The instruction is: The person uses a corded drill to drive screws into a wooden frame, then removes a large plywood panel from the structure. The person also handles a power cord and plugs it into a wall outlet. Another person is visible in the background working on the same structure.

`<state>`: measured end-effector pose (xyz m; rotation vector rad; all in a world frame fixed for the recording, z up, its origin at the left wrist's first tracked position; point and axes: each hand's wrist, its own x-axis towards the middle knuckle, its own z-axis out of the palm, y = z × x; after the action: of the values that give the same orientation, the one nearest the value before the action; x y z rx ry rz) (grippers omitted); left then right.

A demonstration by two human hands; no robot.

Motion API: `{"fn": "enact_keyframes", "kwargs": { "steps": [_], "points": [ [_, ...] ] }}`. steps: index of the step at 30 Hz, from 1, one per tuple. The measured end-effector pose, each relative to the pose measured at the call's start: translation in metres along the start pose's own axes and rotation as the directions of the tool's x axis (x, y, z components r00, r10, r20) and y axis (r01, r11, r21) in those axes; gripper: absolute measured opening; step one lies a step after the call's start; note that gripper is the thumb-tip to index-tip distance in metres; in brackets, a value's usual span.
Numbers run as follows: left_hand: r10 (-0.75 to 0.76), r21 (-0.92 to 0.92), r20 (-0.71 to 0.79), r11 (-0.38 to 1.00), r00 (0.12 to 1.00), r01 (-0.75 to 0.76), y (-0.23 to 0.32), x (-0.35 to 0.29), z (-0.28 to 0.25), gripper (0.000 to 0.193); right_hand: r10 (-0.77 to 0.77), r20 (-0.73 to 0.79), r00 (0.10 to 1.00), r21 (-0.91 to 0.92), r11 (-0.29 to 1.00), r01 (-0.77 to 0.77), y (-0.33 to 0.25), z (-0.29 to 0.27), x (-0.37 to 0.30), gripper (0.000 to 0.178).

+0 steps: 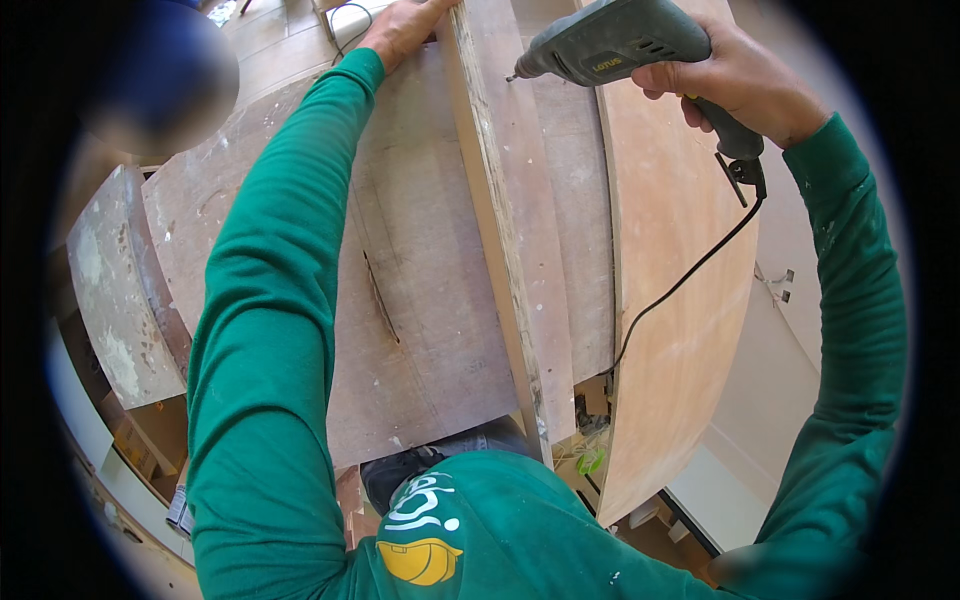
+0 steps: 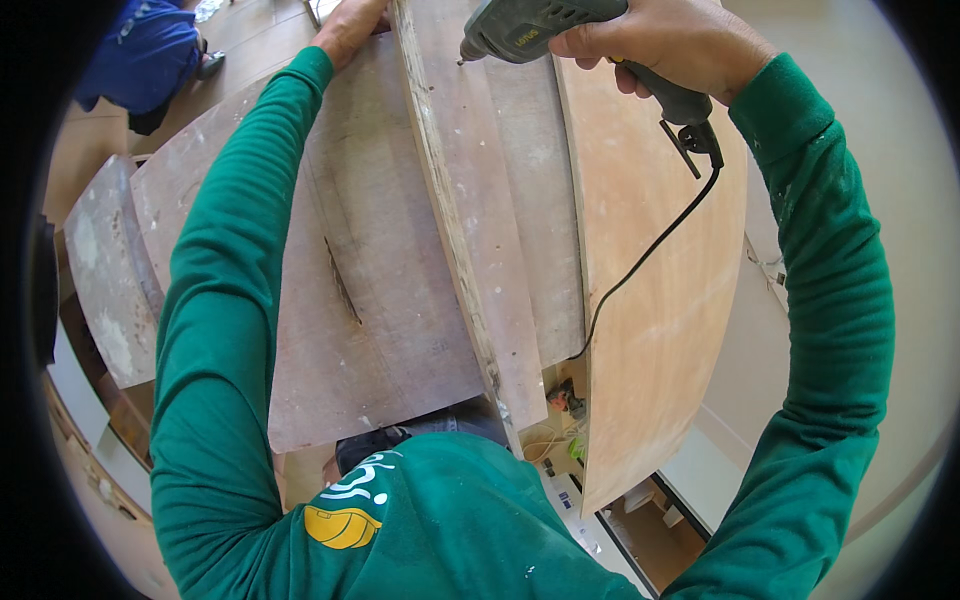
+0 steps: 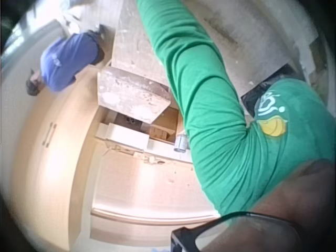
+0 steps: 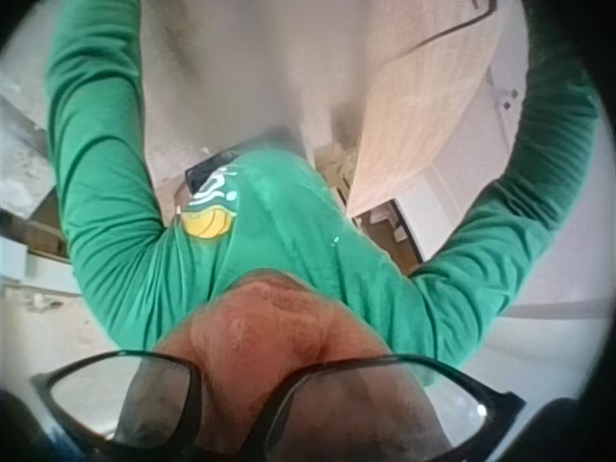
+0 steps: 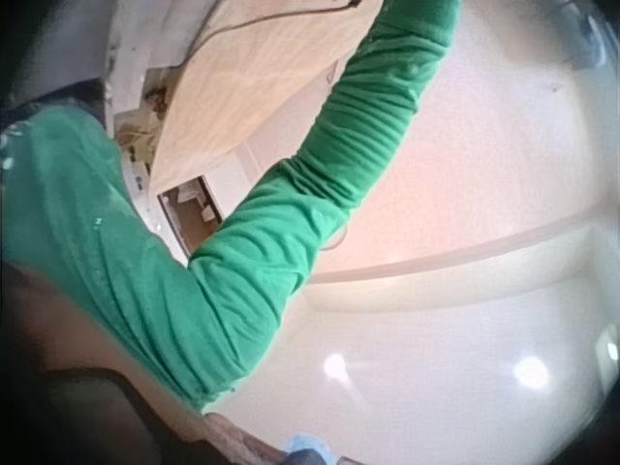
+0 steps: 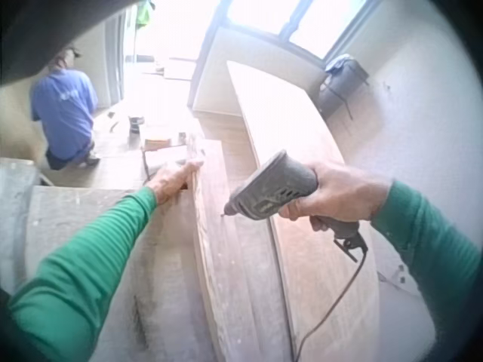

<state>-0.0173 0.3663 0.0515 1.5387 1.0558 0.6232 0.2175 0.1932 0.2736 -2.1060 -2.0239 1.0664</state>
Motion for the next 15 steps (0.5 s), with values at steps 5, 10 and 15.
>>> {"fn": "enact_keyframes", "kwargs": {
  "steps": [5,10,15],
  "points": [
    [0.017,-0.052,0.034,0.999,0.999,-0.016,-0.008,0.007,-0.003,0.066,0.048,0.095,0.994,0.185,0.981,-0.065,-0.011,-0.008,0.001,0.039],
    [-0.036,-0.072,0.06,0.997,0.998,0.041,-0.018,0.018,-0.001,0.064,0.074,0.088,0.993,0.239,0.967,-0.093,-0.009,-0.008,-0.001,0.04],
    [-0.014,-0.095,0.067,0.995,0.998,0.021,-0.015,0.018,-0.001,0.066,0.055,0.089,0.994,0.18,0.981,-0.07,-0.01,-0.009,0.007,0.039]
  ]
}}
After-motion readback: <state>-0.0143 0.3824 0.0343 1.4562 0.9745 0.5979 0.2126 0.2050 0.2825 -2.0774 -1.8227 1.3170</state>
